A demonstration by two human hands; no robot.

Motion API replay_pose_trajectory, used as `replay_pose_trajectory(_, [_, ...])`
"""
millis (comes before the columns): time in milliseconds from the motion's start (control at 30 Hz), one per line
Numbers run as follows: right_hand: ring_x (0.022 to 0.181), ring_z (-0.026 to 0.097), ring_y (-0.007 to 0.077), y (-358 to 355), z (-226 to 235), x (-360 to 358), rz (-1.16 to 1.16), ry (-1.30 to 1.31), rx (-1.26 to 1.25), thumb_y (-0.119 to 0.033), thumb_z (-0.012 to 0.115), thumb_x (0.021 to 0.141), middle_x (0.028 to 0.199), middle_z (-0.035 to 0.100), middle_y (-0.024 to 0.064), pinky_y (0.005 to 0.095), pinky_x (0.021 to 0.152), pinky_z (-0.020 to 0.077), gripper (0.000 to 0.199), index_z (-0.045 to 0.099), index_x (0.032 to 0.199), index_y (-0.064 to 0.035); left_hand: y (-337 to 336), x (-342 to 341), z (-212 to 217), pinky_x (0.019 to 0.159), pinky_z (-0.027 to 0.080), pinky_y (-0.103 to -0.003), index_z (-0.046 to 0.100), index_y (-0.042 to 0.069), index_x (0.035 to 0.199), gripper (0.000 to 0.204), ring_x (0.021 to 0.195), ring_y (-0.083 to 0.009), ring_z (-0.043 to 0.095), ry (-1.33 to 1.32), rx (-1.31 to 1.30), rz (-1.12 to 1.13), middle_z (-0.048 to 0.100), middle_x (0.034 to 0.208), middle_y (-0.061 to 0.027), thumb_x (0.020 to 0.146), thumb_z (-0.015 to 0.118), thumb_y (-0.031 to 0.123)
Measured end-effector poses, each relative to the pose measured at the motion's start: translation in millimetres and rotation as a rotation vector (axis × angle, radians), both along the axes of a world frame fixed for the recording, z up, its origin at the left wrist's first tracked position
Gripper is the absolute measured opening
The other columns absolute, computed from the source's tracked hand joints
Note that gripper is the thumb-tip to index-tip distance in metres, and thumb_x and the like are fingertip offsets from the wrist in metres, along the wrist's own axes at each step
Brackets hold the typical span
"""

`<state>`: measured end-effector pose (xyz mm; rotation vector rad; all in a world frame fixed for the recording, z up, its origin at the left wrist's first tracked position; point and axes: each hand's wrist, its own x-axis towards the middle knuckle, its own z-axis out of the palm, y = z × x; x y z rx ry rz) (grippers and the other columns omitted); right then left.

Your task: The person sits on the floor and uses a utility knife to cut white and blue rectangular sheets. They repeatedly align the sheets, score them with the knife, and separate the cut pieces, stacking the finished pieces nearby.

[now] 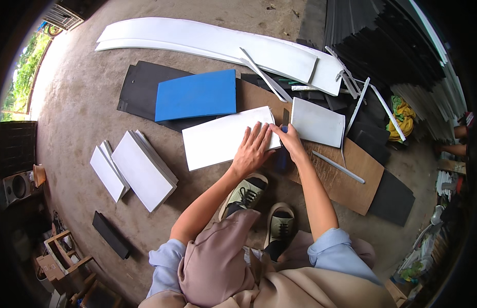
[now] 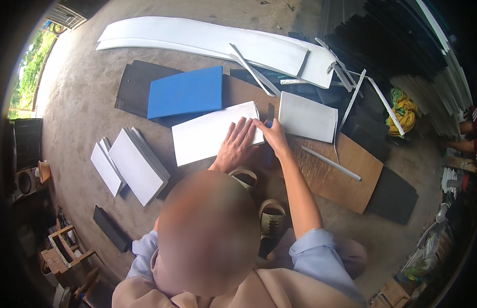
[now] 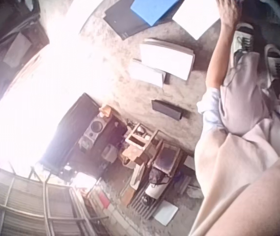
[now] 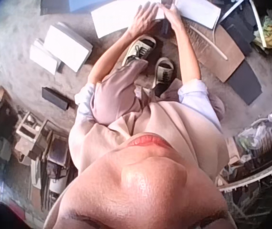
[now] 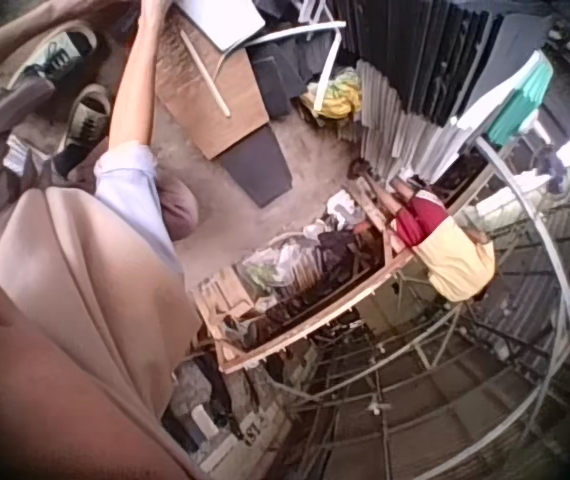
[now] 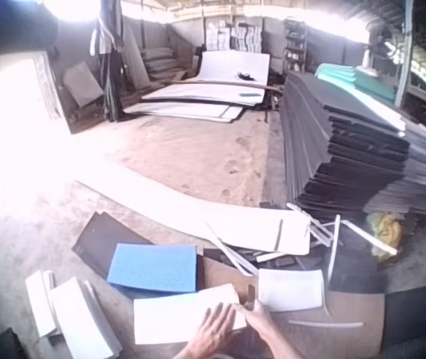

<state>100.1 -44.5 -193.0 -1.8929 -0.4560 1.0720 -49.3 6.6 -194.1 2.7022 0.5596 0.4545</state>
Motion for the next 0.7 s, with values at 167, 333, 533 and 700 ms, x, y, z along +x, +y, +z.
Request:
replay_pose_trajectory(167, [0.069,0.05,0.0121,20.1,4.9,3.3,-0.183,0.109,0.103,-0.016,0.075,0.065,0.078,0.05,0.0039,0.0247,0.062,0.0409,0.038,0.046,0.085,-0.0027,0.3,-0.6,8.8,0.101,0.026,-0.047,0.036,0.001,0.126,0.064,0.125,-0.0315,0.028,-0.136,-0.031,0.036,0.034,0.133,-0.014,0.072,0.064,0.021])
replay_pose_trajectory(333, [0.064,0.053,0.0132,15.4,57.8,-6.4,-0.159,-0.035,0.202,-0.013,0.073,0.065,0.076,0.055,0.0054,0.026,0.057,0.0422,0.033,0.046,0.082,-0.0048,11.7,-11.7,46.2,0.101,0.025,-0.045,0.04,0.005,0.123,0.062,0.124,-0.0317,0.03,-0.348,-0.156,0.075,0.036,0.131,-0.0129,0.069,0.067,0.014])
replay_pose_trajectory(533, [0.068,0.059,0.0172,-0.3,165.1,-10.7,0.181,-0.541,0.457,-0.012,0.069,0.069,0.072,0.06,0.0081,0.029,0.065,0.0453,0.027,0.047,0.081,-0.0029,53.1,-1.5,127.6,0.071,0.044,-0.03,0.039,-0.003,0.121,0.067,0.083,-0.0197,0.054,-0.394,-0.804,0.195,0.054,0.091,-0.0165,0.073,0.068,0.033])
replay_pose_trajectory(700, [0.067,0.057,0.013,-41.6,258.0,6.4,0.265,-0.605,0.554,-0.007,0.068,0.07,0.07,0.061,0.007,0.0265,0.064,0.0446,0.023,0.045,0.076,-0.0048,21.9,9.4,211.4,0.059,0.041,-0.03,0.046,-0.003,0.104,0.042,0.066,-0.015,0.046,-0.578,-0.511,0.018,0.052,0.077,-0.0121,0.077,0.066,0.024])
